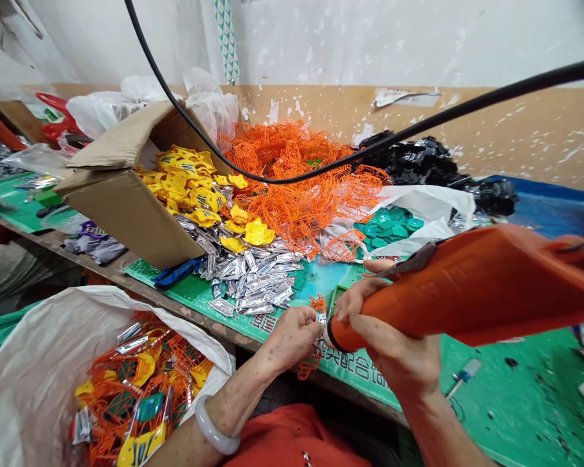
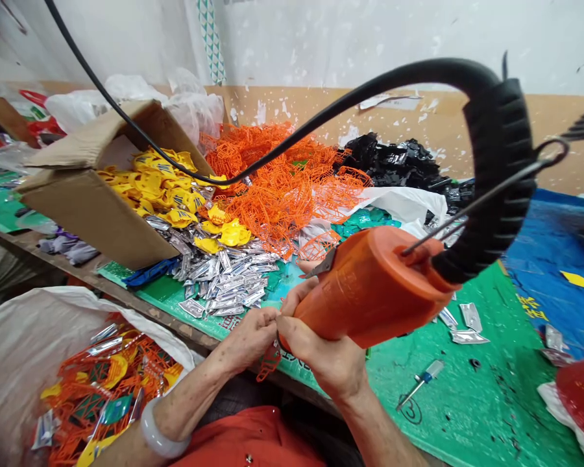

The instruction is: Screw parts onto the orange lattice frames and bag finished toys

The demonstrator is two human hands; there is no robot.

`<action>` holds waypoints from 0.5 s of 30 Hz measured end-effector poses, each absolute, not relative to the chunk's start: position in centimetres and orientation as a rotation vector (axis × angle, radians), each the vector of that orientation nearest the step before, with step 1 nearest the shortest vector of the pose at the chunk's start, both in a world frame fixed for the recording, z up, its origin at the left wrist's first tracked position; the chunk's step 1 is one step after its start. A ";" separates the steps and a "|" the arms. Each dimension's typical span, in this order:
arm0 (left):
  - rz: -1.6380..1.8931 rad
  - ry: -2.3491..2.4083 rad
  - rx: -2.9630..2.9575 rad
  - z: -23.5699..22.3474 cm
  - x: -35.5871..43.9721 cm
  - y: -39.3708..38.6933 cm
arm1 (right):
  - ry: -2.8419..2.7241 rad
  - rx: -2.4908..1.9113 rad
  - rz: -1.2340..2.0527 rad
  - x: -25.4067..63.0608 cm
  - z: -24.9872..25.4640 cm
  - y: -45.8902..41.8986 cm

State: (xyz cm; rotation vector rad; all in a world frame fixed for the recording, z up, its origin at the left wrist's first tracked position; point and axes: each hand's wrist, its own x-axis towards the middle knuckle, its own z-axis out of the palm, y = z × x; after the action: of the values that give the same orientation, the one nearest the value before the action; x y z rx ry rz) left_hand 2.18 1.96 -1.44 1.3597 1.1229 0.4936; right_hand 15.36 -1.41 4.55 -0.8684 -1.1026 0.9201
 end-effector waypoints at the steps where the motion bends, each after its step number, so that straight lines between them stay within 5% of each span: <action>1: 0.507 1.123 1.350 -1.4 2.1 1.9 | -1.102 -0.858 0.919 15.3 4.5 -1.4; 15: 0.578 1.100 1.188 -0.7 2.0 1.5 | -1.030 -0.713 0.976 15.4 4.8 -1.6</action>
State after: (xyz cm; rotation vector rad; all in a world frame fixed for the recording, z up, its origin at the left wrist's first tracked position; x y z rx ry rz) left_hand 1.96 1.54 -0.70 1.1879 1.1002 0.5782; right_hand 15.39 -1.58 4.82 -0.7127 -1.0304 0.9762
